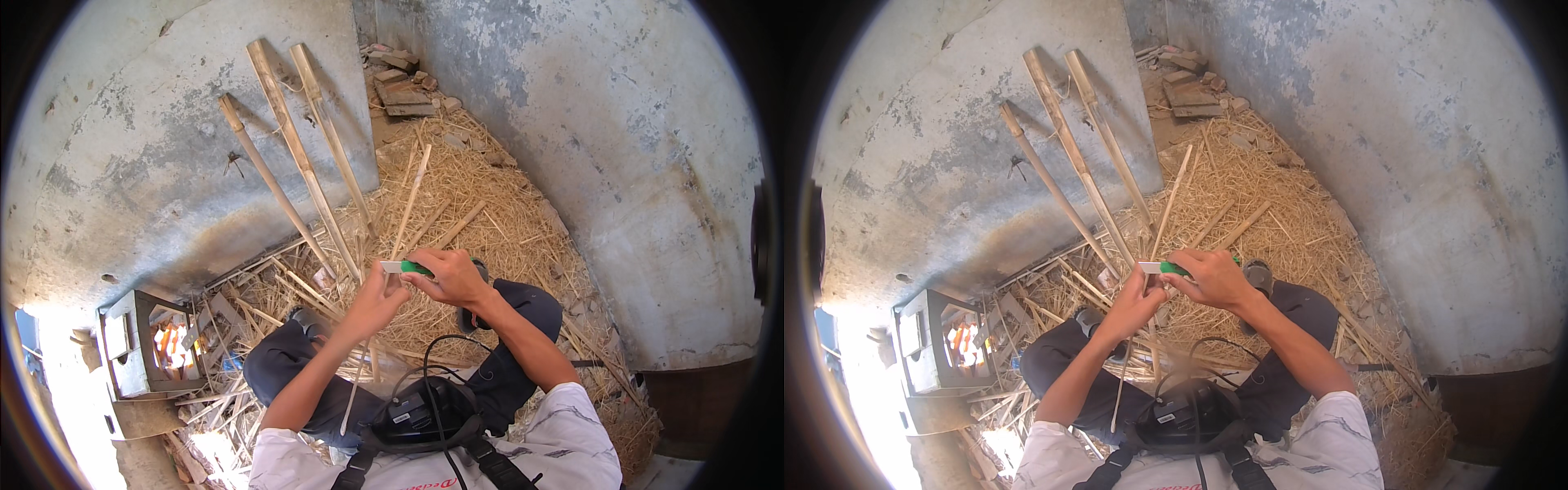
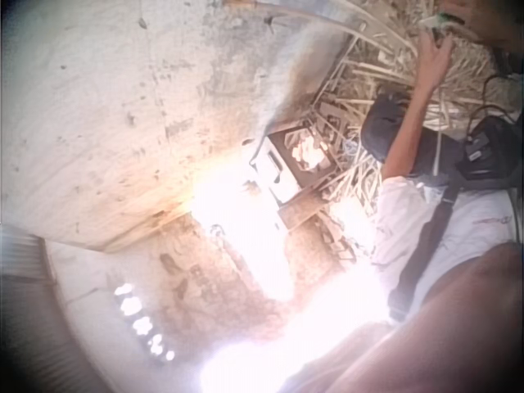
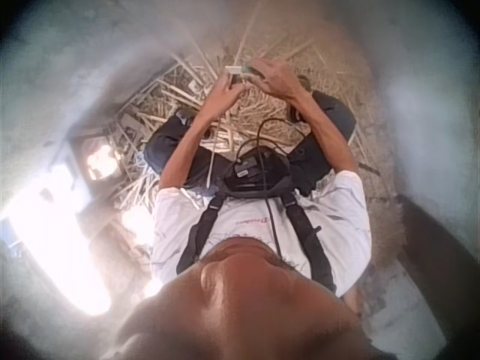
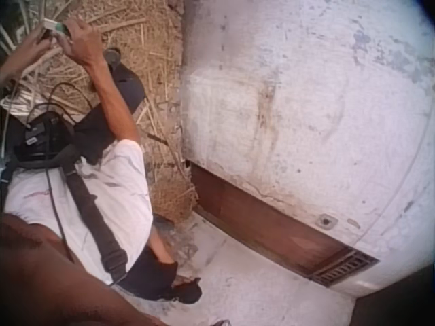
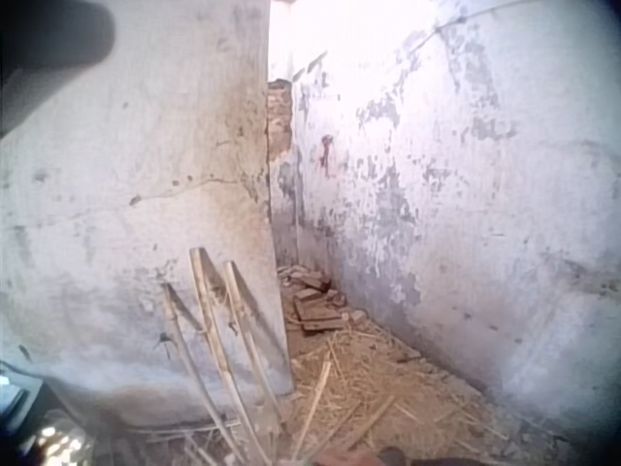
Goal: The person carves a thin wooden strip using a small green utility knife. They shave off small layers of wood while holding the strip in one hand and the knife in the other, sitting among wood shavings and other strips.
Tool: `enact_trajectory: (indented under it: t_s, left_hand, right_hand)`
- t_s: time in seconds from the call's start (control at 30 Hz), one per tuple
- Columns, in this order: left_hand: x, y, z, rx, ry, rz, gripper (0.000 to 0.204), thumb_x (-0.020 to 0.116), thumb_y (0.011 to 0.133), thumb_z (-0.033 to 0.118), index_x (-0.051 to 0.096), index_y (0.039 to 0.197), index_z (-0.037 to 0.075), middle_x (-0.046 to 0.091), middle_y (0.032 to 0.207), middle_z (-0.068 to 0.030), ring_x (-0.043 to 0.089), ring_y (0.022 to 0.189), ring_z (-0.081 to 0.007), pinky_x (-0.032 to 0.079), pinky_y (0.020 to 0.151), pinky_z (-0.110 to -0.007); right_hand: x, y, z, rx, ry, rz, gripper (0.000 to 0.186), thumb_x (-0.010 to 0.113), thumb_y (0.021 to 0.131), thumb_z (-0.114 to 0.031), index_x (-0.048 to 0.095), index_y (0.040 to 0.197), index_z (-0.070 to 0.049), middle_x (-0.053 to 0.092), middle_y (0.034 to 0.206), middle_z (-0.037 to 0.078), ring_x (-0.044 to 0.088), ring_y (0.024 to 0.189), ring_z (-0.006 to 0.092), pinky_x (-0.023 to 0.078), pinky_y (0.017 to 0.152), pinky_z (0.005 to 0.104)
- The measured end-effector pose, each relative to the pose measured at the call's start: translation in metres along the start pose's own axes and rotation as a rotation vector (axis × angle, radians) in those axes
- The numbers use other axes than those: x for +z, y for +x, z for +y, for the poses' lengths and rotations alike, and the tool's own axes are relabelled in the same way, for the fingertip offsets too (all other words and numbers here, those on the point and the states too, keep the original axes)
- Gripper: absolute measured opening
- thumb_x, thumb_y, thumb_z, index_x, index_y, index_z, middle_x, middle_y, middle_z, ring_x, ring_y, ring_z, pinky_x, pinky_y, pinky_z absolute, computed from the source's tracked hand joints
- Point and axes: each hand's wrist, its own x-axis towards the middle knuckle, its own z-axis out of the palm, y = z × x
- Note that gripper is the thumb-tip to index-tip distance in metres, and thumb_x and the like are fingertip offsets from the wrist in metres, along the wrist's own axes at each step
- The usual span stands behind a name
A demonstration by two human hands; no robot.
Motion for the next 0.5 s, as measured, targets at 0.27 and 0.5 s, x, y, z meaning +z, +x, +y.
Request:
enact_trajectory:
  t_s: [0.27,0.5]
  left_hand:
    - [0.002,-0.002,0.005,0.008,0.194,0.087,0.036,0.059,0.104,0.025,0.044,0.124,-0.001,0.06,0.104,-0.0178,0.065,0.092,-0.0261,0.051,0.083,-0.042]
    - [0.008,-0.006,0.008,0.126,0.247,0.188,0.034,0.042,0.117,0.036,0.046,0.106,0.004,0.049,0.076,-0.0045,0.048,0.069,-0.0148,0.044,0.066,-0.035]
  right_hand:
    - [-0.001,0.002,0.005,0.024,-0.018,0.145,0.027,0.078,0.097,-0.03,0.074,0.107,-0.005,0.076,0.089,0.014,0.073,0.071,0.0325,0.057,0.062,0.0405]
    - [-0.012,0.008,0.008,0.105,0.017,0.167,0.025,0.078,0.097,-0.026,0.074,0.104,-0.002,0.074,0.086,0.015,0.072,0.07,0.0322,0.055,0.063,0.0394]
